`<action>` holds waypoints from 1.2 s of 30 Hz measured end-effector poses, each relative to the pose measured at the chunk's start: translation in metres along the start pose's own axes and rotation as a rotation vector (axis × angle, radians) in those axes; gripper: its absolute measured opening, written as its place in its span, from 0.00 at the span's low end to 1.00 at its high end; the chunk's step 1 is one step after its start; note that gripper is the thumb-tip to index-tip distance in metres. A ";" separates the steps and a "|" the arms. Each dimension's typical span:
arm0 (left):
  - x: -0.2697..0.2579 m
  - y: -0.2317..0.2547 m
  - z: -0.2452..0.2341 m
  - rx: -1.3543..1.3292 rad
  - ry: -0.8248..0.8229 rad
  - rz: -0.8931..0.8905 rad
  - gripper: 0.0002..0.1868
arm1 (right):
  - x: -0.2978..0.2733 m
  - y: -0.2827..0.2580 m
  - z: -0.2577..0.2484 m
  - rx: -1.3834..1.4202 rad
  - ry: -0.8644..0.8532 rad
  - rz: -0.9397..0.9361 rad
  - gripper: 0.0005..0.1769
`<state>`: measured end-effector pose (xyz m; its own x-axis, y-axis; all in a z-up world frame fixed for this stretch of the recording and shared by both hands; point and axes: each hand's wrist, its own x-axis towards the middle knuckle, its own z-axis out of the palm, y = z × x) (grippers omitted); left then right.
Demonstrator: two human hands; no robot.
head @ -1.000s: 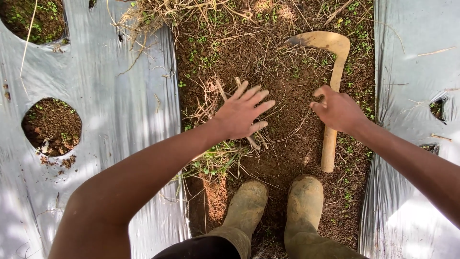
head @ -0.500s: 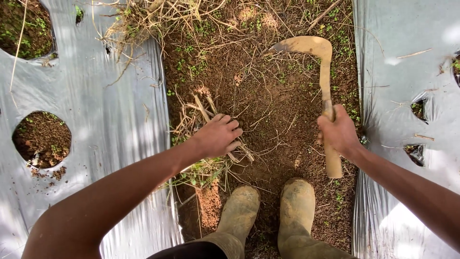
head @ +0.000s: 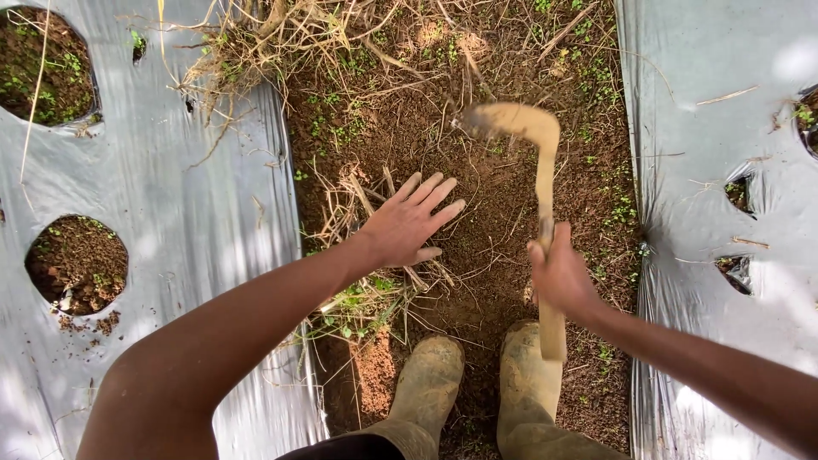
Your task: The person uses a sickle to cut dry weeds and grass along a narrow strip between two plastic-covered raised beds. They repeatedly pull up the cut vegetation by hand and gather it into a pile, clearing the soil surface.
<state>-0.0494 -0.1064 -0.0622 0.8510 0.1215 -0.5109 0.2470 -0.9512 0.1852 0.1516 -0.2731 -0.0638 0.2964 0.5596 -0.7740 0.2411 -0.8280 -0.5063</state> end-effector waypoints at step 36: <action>0.010 -0.012 0.044 -0.209 -0.164 -0.016 0.37 | 0.012 0.032 -0.018 -0.034 -0.099 -0.005 0.10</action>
<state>-0.0647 -0.1061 -0.1066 0.7636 0.0724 -0.6417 0.3648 -0.8683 0.3361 0.1791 -0.2925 -0.0825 0.2029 0.5559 -0.8061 0.2736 -0.8226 -0.4985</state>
